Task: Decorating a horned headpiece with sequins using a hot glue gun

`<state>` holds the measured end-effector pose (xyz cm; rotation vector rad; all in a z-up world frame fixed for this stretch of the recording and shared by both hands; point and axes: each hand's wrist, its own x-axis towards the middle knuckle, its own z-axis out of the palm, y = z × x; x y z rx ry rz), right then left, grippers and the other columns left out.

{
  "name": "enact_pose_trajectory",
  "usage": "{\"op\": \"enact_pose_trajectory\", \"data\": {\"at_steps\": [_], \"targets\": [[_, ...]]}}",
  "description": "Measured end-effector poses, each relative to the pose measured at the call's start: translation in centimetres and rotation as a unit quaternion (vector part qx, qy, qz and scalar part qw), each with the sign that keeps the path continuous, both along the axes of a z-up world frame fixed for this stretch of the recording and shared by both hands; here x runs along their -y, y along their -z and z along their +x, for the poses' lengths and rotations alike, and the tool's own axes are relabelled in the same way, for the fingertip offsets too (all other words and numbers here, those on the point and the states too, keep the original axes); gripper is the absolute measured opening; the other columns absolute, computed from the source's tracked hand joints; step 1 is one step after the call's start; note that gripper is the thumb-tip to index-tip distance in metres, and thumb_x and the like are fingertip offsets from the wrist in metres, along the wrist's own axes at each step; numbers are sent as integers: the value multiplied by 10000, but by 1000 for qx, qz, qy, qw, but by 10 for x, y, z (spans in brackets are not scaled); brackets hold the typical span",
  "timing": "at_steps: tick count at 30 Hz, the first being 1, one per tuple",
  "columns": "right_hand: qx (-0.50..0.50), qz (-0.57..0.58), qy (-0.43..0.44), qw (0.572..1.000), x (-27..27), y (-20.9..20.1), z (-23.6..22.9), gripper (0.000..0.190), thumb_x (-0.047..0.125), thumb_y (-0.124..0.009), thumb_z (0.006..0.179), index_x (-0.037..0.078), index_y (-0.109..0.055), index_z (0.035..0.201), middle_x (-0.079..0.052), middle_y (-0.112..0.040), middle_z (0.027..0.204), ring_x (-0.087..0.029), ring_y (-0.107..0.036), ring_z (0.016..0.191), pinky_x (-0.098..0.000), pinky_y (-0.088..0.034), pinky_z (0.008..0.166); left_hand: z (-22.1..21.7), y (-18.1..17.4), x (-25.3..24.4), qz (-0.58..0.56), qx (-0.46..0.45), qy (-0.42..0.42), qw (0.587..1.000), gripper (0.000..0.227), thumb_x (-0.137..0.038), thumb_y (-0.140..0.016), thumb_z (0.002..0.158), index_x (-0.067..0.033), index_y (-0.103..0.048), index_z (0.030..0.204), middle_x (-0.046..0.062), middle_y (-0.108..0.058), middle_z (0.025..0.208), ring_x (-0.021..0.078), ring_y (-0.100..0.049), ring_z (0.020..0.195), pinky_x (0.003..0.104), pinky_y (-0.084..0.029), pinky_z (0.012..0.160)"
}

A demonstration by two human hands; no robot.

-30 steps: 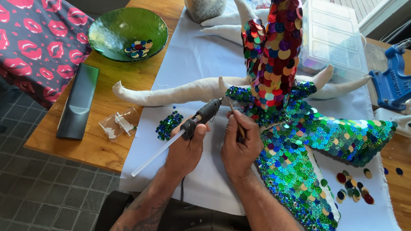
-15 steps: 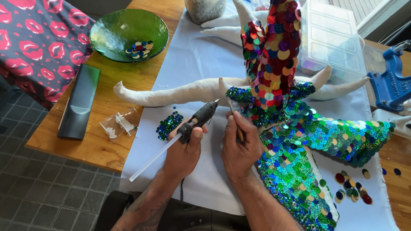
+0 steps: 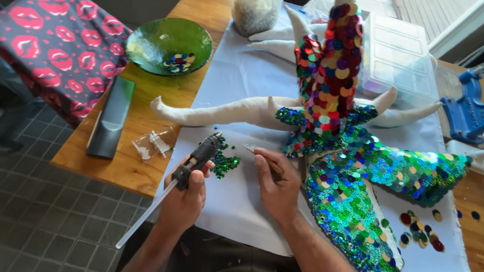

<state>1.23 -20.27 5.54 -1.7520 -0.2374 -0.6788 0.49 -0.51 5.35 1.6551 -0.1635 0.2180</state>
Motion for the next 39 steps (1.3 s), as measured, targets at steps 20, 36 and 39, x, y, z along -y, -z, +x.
{"op": "enact_pose_trajectory", "data": {"at_steps": [20, 36, 39], "targets": [[-65, -89, -8, 994, -8, 14, -12, 77, 143, -707, 942, 77, -709, 982, -37, -723, 862, -117, -679, 730, -260, -536, 622, -6, 34, -17, -13, -34, 0, 999, 579, -624, -489, 926, -114, -747, 1019, 15, -608, 786, 51, -428, 463, 230, -380, 449], [-156, 120, 3, 980, 10, 29, -23, 108, -11, -682, 862, 19, -772, 914, -121, -660, 560, -102, -557, 511, -284, -476, 440, 3, 39, -6, 73, 163, -71, 981, 359, -302, -516, 1051, -103, -765, 885, 51, -603, 596, 185, -628, 522, 321, -549, 629], [-198, 126, -1, 972, 12, 22, -26, 135, 15, -678, 876, 51, -789, 944, -125, -699, 601, -103, -555, 555, -310, -503, 494, 4, 43, -8, 60, 163, -61, 983, 395, -320, -498, 1062, -85, -768, 894, 52, -600, 593, 170, -616, 519, 323, -561, 641]]}}
